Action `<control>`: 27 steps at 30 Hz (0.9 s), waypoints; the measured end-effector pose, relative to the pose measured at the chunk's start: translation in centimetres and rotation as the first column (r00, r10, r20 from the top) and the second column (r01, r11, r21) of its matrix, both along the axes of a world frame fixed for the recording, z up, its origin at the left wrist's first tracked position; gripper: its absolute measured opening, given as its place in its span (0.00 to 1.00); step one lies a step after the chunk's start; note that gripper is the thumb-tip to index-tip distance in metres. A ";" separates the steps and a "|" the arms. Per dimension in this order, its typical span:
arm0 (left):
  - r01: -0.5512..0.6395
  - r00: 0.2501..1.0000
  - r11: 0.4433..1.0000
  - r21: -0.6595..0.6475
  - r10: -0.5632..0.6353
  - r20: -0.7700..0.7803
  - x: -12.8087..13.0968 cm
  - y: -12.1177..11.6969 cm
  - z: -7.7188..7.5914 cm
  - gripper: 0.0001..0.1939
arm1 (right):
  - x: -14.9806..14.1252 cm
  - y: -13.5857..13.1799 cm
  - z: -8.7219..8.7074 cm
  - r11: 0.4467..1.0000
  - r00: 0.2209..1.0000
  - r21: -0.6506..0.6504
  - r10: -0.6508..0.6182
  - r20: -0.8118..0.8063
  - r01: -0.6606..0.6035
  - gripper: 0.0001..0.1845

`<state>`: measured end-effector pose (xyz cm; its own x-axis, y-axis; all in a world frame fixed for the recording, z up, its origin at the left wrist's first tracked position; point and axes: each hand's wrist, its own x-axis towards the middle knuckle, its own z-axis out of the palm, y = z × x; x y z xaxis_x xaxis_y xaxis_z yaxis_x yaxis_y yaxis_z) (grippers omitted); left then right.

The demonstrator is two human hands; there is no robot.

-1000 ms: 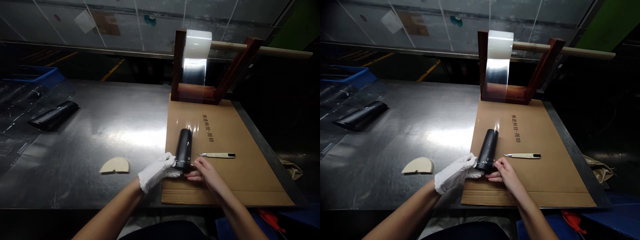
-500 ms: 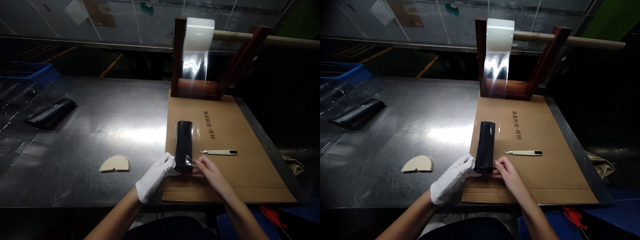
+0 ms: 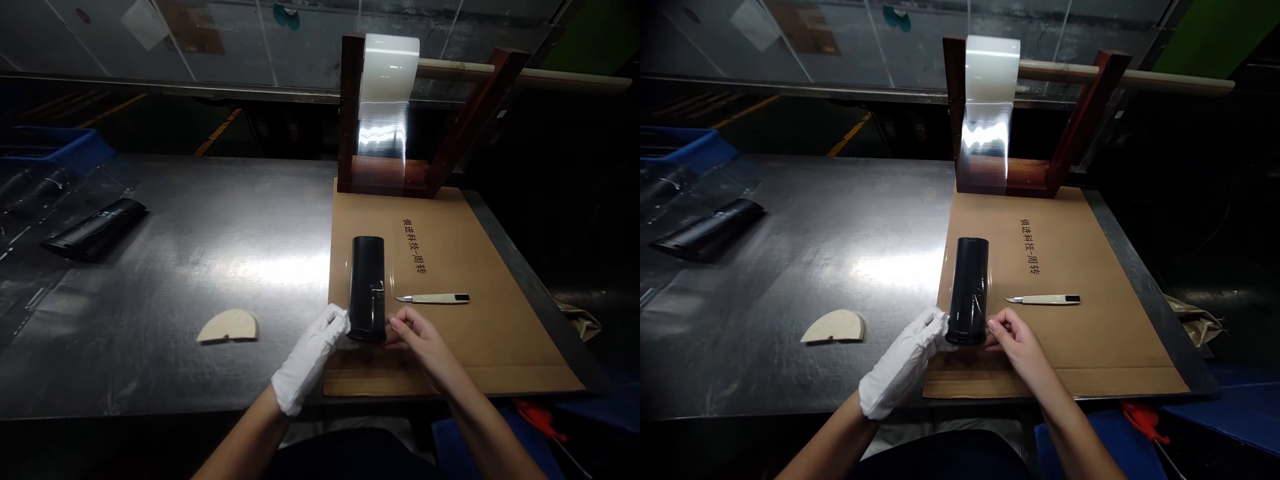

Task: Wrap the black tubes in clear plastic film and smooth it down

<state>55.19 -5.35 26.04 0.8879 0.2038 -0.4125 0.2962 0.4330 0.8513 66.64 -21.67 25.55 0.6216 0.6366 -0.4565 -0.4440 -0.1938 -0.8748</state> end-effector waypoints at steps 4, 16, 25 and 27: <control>-0.011 1.000 0.999 0.044 0.010 0.008 0.1 -0.6 -0.3 0.13 | -0.1 -0.2 0.0 1.000 1.000 -0.018 -0.004 0.011 0.004 0.25; -0.050 0.999 0.986 0.159 0.046 0.026 0.1 -1.0 -0.1 0.13 | -0.1 -0.2 0.4 0.997 0.982 0.039 -0.058 -0.181 0.066 0.26; -0.035 0.998 0.973 0.228 0.024 0.053 -0.3 -1.2 0.3 0.13 | 0.3 -0.8 0.9 0.999 0.983 0.027 0.037 -0.181 -0.032 0.25; -0.037 0.998 0.970 0.240 0.026 0.052 -0.4 -1.2 0.3 0.13 | 0.4 -0.8 1.0 0.999 0.983 0.027 0.048 -0.176 -0.044 0.24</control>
